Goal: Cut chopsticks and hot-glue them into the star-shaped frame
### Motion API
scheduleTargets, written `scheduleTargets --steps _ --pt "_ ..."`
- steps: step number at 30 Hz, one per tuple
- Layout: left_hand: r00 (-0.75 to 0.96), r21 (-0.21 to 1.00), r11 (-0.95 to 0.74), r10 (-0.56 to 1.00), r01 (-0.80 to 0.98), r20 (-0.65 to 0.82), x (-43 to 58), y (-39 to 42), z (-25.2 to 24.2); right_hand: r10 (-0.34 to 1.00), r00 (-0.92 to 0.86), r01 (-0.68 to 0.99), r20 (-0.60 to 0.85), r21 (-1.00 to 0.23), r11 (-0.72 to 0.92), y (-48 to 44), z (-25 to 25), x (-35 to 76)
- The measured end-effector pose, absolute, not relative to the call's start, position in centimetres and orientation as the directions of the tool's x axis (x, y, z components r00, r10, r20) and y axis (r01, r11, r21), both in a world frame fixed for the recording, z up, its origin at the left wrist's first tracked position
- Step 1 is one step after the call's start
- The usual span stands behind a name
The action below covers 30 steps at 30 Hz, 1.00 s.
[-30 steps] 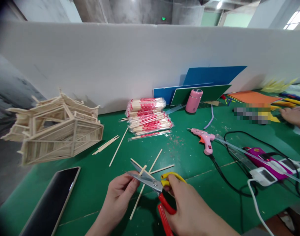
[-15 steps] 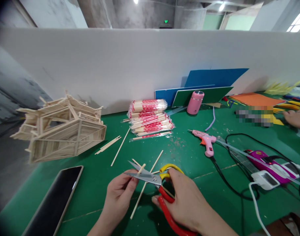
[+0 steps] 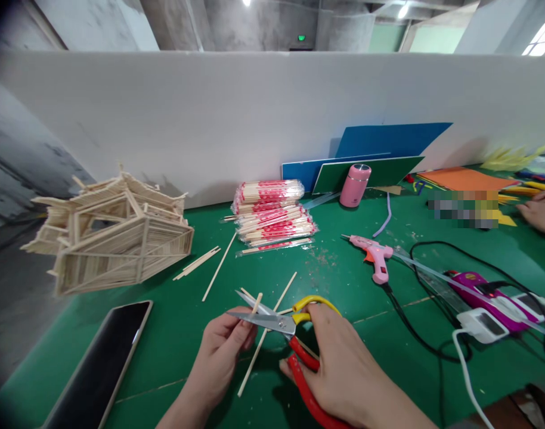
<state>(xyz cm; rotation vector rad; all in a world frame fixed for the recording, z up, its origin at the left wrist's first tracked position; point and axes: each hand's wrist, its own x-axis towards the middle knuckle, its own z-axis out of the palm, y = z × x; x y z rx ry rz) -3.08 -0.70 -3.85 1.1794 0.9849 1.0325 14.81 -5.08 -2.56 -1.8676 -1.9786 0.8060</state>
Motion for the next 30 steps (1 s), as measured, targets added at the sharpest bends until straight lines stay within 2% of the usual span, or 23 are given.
scheduleTargets --steps 4,9,15,25,30 --pt "0.260 0.984 0.106 0.964 -0.146 -0.065 -3.1 -0.7 -3.9 0.980 -0.107 0.821 -0.166 -0.571 -0.007 -5.2 -2.3 14.9" --pt "0.254 0.994 0.066 0.966 -0.089 -0.042 -3.4 -0.6 -3.9 0.977 -0.124 0.810 -0.173 -0.587 -0.001 -5.3 -2.0 15.2" --pt "0.266 0.998 0.045 0.963 -0.035 -0.034 -3.3 -0.6 -3.8 0.955 -0.152 0.780 -0.254 -0.625 -0.042 -5.3 -1.5 15.2" --pt "0.323 0.999 -0.028 0.946 0.018 0.021 -3.5 -0.8 -3.5 0.943 -0.147 0.817 -0.298 -0.573 -0.054 -5.6 -1.8 15.4" --pt "0.307 0.969 -0.220 0.935 0.115 0.176 -3.3 -0.8 -3.4 0.938 -0.144 0.782 -0.314 -0.618 -0.087 -5.6 -1.3 15.4"
